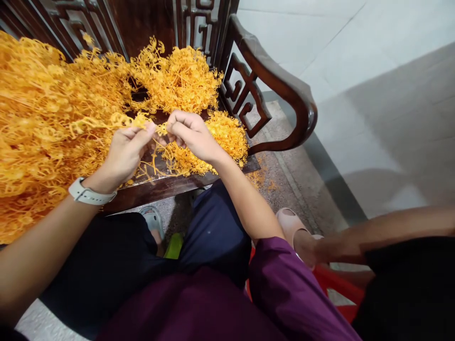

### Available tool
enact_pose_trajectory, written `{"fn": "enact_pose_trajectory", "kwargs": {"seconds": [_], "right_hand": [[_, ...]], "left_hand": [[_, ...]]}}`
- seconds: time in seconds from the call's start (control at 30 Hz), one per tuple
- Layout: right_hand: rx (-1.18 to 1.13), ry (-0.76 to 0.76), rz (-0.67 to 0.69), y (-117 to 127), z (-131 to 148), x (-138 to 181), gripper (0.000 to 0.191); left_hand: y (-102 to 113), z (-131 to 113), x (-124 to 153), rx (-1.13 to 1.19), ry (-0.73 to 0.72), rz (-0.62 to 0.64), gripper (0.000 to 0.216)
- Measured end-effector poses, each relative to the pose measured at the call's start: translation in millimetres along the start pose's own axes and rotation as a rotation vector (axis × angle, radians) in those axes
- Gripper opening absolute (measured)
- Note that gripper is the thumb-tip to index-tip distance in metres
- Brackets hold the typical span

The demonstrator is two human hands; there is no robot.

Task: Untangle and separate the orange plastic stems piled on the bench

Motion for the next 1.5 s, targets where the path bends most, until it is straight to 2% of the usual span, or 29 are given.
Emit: {"fn": "enact_pose_trajectory", "kwargs": {"seconds": [0.17,0.37,0.53,0.63,0.8,0.93,1.07,1.13,1.23,1.3,1.37,1.43,1.5], "right_hand": [[-0.008,0.022,0.051,-3,-1,-1,0.019],[-0.046,0.069,0.101,-14,1,-1,0.042],[-0.042,0.067,0.106,-12,-2,-2,0.045],[-0.078,0.087,0.151,-12,-2,-2,0.042],[-0.205,0.066,0.291,-20,-2,0,0.04],[-0.26,0.047,0.386,-22,-4,2,0.041],[-0.295,0.062,0.396,-22,-2,4,0.044],[-0.329,0.105,0.41,-26,4,6,0.046],[-0.38,0.207,0.441,-34,15,12,0.049],[-0.334,0.21,0.394,-32,17,12,0.047],[-0.182,0.144,0.262,-18,13,7,0.045],[0.05,0.075,0.102,7,4,2,0.044],[0.32,0.031,-0.015,36,-4,-2,0.036]], "left_hand": [[4,-1,1,0.026,-0.031,-0.084,0.052],[7,2,3,0.044,-0.023,-0.118,0.044],[9,5,1,0.167,-0.003,-0.195,0.032],[8,6,1,0.278,0.076,-0.163,0.034],[2,1,6,0.438,0.193,-0.039,0.036],[-7,-6,14,0.433,0.275,0.007,0.032],[-15,-9,21,0.427,0.297,0.02,0.032],[-10,-9,19,0.478,0.299,-0.016,0.031],[13,-11,9,0.529,0.254,-0.138,0.032],[30,-13,1,0.45,0.243,-0.123,0.032],[40,-12,-5,0.338,0.258,-0.05,0.033],[44,-6,-7,0.237,0.273,-0.025,0.034],[43,2,-6,0.136,0.287,-0.055,0.031]]}}
Point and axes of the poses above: each hand's wrist, its own x-axis away from the middle knuckle, its own y-axis out of the back of the hand, z = x × y, the point moved 4 cm from there along -x, towards the middle knuckle, and after that the axes turned 2 degrees about -x, right-handed, at the moved point
